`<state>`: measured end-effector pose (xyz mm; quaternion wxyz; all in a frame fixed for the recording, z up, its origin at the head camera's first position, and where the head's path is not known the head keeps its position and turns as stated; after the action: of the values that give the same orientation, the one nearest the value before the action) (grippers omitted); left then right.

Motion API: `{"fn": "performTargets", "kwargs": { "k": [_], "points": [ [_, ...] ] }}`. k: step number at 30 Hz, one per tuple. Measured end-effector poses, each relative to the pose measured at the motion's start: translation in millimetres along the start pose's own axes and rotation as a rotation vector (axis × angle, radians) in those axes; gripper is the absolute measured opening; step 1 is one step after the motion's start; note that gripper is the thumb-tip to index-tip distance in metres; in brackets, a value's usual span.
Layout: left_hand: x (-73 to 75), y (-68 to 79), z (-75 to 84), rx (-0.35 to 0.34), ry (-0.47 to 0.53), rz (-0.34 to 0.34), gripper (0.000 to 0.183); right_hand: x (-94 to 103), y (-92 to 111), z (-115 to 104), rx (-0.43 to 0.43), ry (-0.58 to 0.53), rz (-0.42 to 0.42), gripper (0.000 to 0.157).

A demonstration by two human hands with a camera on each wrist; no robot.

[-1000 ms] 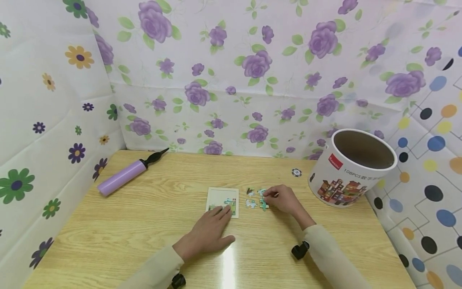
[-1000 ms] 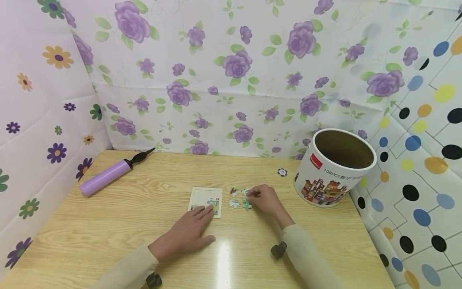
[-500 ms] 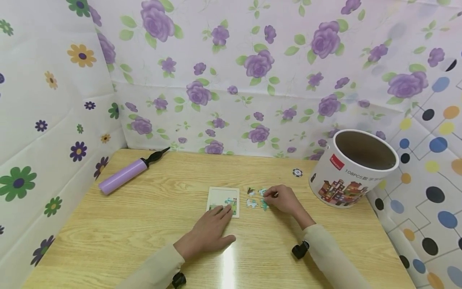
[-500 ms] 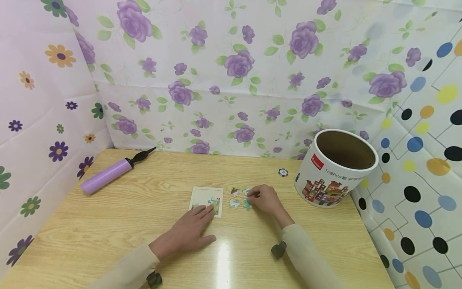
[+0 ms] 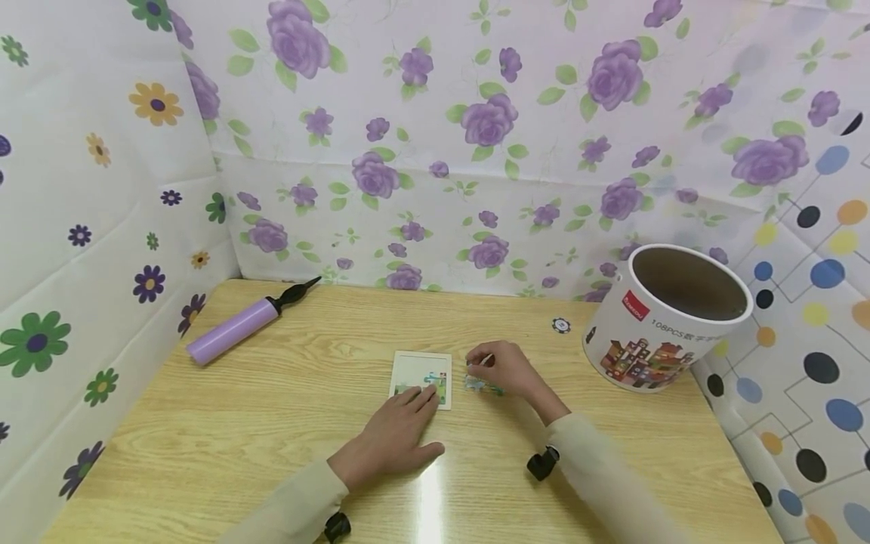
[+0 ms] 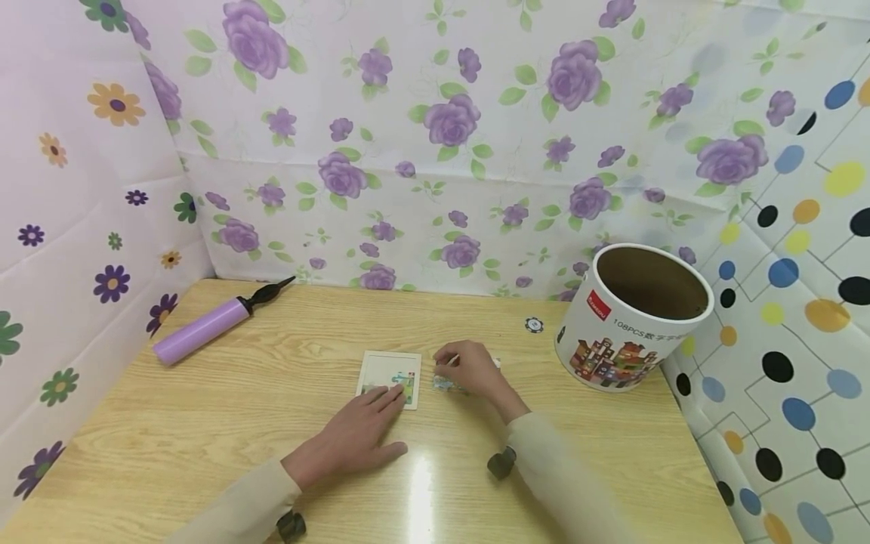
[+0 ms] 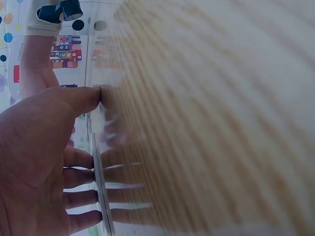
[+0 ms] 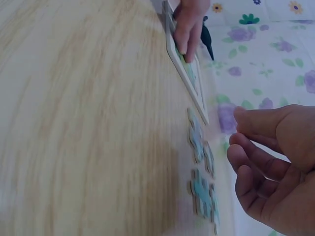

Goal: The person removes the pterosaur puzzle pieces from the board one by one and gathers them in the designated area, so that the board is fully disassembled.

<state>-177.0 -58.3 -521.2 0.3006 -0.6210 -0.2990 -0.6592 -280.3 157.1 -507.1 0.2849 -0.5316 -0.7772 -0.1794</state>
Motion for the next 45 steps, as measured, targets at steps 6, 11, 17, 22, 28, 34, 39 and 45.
{"fn": "performTargets", "kwargs": {
  "k": [6, 11, 17, 22, 28, 34, 39, 45],
  "points": [
    [0.1, 1.0, 0.9, -0.003, 0.006, 0.000, 0.077, -19.0, -10.3, -5.8, 0.019, 0.026, -0.027, 0.017],
    [0.8, 1.4, 2.0, -0.003, 0.004, 0.020, 0.076, -28.8, -16.1, -12.2, 0.041, 0.014, -0.050, 0.018],
    [1.7, 2.7, 4.7, -0.003, -0.013, 0.004, 0.076, -36.7, -21.6, -17.7, 0.046, 0.019, -0.071, 0.016],
    [2.0, 5.6, 6.4, 0.025, -0.005, -0.001, 0.074, -40.1, -25.6, -22.7, 0.052, 0.027, -0.095, 0.017],
    [1.5, 10.5, 10.1, 0.017, 0.008, -0.001, 0.075, -41.7, -27.2, -24.6, 0.053, 0.041, -0.104, 0.015],
    [-0.9, 13.0, 11.2, -0.010, 0.002, 0.021, 0.078, -42.9, -28.3, -25.3, 0.058, 0.071, -0.106, 0.013],
    [-1.2, 13.5, 10.4, -0.011, -0.004, -0.002, 0.078, -46.7, -31.5, -24.3, 0.060, 0.085, -0.111, 0.013],
    [-1.0, 15.3, 10.7, -0.009, -0.008, -0.007, 0.078, -55.0, -34.7, -22.8, 0.065, 0.117, -0.149, 0.012]
  ]
}}
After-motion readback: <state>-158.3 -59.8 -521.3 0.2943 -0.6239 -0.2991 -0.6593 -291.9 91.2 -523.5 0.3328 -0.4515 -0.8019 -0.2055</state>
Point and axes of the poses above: each hand's wrist, its own y-axis away from the middle knuckle, its own x-axis out of the back of the hand, z = x × y, the point moved 4 cm from there along -y, towards the middle knuckle, and after that the axes turned 8 degrees about -y, right-handed, at the moved point
